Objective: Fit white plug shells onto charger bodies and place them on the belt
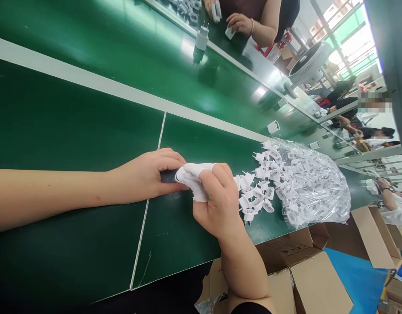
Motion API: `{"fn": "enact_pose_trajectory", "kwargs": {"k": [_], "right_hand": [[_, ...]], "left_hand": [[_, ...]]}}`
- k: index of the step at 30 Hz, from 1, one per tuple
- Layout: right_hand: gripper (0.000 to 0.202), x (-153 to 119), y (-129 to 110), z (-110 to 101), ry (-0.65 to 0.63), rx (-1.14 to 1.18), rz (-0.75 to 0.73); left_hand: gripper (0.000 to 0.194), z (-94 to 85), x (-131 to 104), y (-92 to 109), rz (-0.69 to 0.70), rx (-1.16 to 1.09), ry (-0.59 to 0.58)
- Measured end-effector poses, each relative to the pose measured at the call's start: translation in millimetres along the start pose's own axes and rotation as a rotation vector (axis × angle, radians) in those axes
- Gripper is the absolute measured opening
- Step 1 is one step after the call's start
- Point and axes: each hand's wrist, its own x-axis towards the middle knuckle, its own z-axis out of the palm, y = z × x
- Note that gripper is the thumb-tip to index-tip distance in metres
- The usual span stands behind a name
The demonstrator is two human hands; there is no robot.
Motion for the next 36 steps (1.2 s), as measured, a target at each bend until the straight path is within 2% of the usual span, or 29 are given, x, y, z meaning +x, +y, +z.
{"fn": "enact_pose_trajectory", "kwargs": {"k": [6,21,25,29,33,36], "right_hand": [[0.015,1.4,-0.7,6.8,-0.087,-0.046,-0.006],[0.021,2.6,-12.3,4.6,-0.080,-0.190,0.074],[0.019,4.0,-9.7,5.7,-0.093,-0.096,0.137],[0.019,2.7,-7.4,7.8,-0.057,0.068,0.207],[0.019,0.5,-9.3,6.1,0.042,0.021,0.191],[0.020,-0.4,-10.3,5.6,0.024,-0.002,0.160]], "left_hand": [[0.022,0.7,0.0,-0.6,0.017,-0.018,0.012],[0.023,-0.2,-1.1,-1.9,0.031,-0.037,-0.001],[0.022,1.1,-0.6,-3.1,0.027,-0.031,0.007],[0.020,1.6,-0.2,-3.7,0.028,-0.028,-0.002],[0.018,0.9,-0.1,-3.1,0.023,-0.016,-0.002],[0.017,0.6,-0.1,-2.9,0.025,-0.027,-0.002]]}}
